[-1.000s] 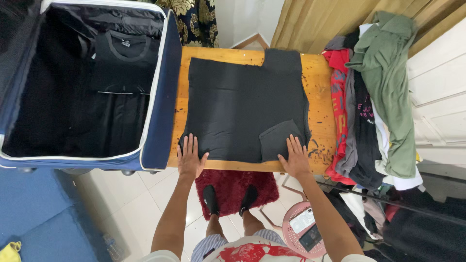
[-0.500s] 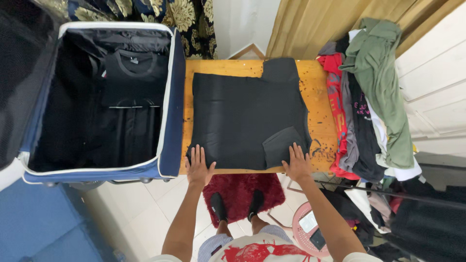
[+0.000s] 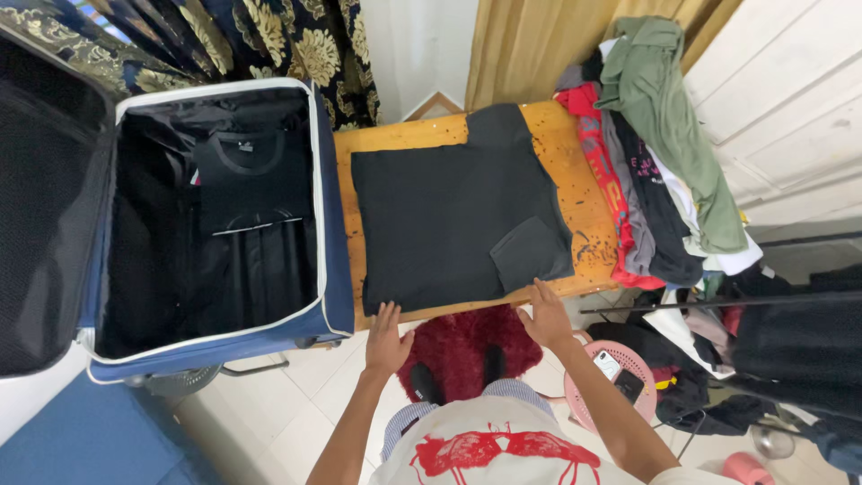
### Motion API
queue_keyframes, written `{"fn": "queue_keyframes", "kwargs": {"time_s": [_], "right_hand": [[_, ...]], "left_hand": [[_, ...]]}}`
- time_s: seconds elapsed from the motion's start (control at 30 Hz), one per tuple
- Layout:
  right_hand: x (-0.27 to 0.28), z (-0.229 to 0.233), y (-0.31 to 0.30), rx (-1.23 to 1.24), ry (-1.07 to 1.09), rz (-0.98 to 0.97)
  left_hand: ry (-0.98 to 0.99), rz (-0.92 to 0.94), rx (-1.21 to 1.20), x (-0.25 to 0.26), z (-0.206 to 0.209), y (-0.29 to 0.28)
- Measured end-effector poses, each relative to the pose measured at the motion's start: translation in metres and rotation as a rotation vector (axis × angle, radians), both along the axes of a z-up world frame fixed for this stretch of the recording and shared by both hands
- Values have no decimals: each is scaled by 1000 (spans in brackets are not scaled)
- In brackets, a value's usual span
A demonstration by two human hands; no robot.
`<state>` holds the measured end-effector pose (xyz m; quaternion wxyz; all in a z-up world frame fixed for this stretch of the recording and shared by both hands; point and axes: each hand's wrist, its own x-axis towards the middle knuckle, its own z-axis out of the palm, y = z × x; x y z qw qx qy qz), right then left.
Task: The person folds a black t-shirt on a wooden table, smoothing it out and folding it into a compact rectangle before placing it into an open suitcase. They then pick up a green t-shirt and begin to unfold and smooth it on the table.
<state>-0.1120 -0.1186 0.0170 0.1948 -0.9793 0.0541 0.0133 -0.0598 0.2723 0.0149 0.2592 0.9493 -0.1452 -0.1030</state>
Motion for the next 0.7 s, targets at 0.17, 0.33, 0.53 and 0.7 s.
{"fn": "queue_keyframes", "kwargs": {"time_s": [0.17, 0.33, 0.53, 0.7], "right_hand": [[-10, 4, 16, 54, -21, -60], [-13, 8, 27, 96, -31, -100], [16, 9, 14, 82, -38, -99], [62, -2, -14, 88, -69, -70]], "left_hand": [[120, 18, -147, -7, 14, 15], [93, -44, -144, 13, 14, 20], [253, 11, -209, 52, 16, 0], [252, 22, -159, 90, 20, -32]]}}
